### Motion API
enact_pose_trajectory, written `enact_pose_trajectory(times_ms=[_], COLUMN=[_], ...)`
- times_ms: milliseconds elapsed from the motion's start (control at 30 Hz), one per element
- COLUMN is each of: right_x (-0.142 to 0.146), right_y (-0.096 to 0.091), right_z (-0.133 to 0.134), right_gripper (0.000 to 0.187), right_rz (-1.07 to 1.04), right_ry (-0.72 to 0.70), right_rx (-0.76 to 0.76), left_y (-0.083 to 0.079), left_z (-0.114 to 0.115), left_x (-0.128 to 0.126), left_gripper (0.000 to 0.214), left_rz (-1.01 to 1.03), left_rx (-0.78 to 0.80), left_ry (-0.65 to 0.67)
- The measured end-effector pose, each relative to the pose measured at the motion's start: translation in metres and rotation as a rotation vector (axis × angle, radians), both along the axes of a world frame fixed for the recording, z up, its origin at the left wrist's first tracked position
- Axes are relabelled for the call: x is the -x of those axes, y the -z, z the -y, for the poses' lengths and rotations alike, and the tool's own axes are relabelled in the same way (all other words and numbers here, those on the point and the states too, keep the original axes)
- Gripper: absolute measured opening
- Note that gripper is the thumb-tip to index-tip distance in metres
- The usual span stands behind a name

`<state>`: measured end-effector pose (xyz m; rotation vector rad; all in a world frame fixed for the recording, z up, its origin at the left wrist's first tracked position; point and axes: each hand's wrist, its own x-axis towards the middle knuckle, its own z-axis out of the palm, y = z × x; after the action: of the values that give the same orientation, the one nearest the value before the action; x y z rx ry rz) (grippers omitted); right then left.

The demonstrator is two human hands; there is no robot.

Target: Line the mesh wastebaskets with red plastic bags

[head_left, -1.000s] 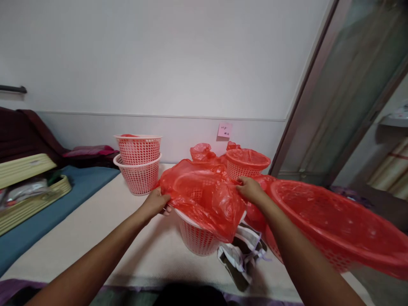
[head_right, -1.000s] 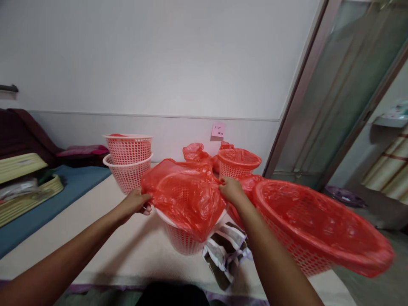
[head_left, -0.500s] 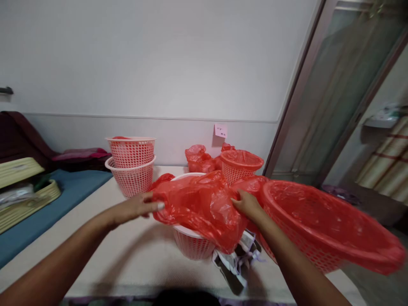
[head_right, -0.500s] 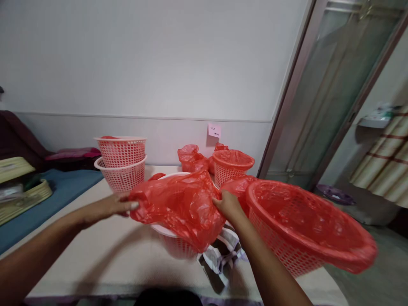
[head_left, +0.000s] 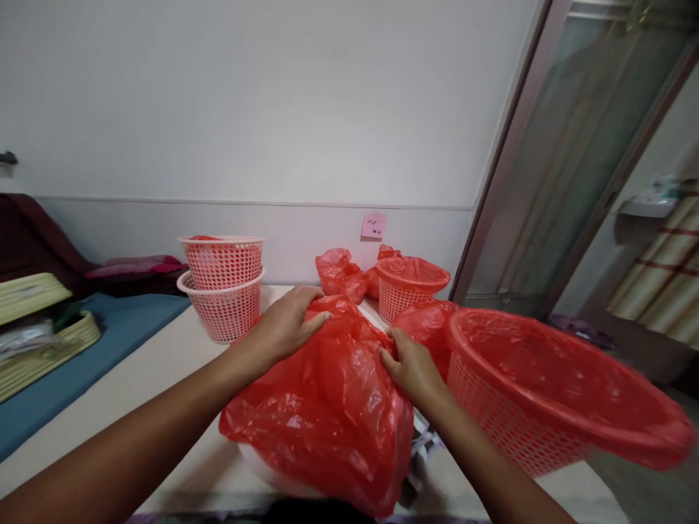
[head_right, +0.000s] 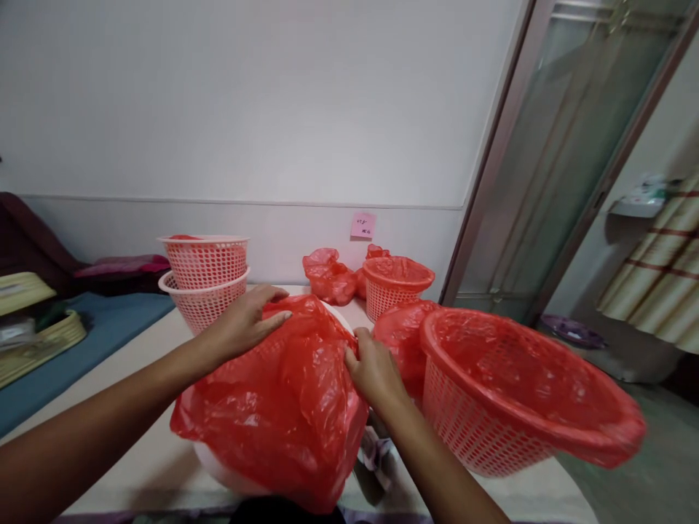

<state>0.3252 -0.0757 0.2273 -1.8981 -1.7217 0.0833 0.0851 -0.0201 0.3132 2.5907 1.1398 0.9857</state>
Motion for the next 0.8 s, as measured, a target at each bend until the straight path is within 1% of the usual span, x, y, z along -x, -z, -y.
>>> enact_pose_trajectory(times_ms=[100,167,267,333,433,500,600,700,800], right_x=[0.012,0.018,0.025,0.026,0.026,0.025,0.025,0.025,0.026], right_y=[-0.004,-0.007,-0.010,-0.012,-0.013,-0.013,-0.012,-0.011,-0.010], right_z=[0.012,0.018,0.023,0.025,0.027,0.027,0.026,0.024,0.024], right_gripper=[0.027,0.027,0.030,0.031,0.033,0.033,0.033,0.033,0.033], right_rz=[0.024,0.039,0.062,0.067,0.085,0.105,0.128,0.145,0.155], right_ry=[-0.053,-0.076,-0.096,-0.104,-0.109,-0.110,-0.104,-0.101,-0.102], right_rx=[-0.029,-0.030,-0.026,-0.024,-0.018,-0.021,-0.042,-0.051,-0.046], left_y=[0.000,-0.001,-0.005,-0.008,-0.009,-0.005,0.007,0.020,0.027], left_z=[0.005,0.009,0.013,0.014,0.012,0.009,0.008,0.013,0.017], left_x=[-0.004,-0.008,-0.015,-0.016,-0.014,-0.012,-0.015,-0.023,-0.030], left_gripper=[0.037,0.041,0.038,0.036,0.041,0.037,0.024,0.018,0.019], left_rz=[-0.050,-0.108,-0.144,-0.144,-0.172,-0.211,-0.221,-0.143,-0.057], left_rx=[-0.050,-0.022,0.163,0.284,0.454,0.590,0.718,0.819,0.923], left_ry=[0.006,0.037,0.121,0.205,0.317,0.357,0.379,0.377,0.359])
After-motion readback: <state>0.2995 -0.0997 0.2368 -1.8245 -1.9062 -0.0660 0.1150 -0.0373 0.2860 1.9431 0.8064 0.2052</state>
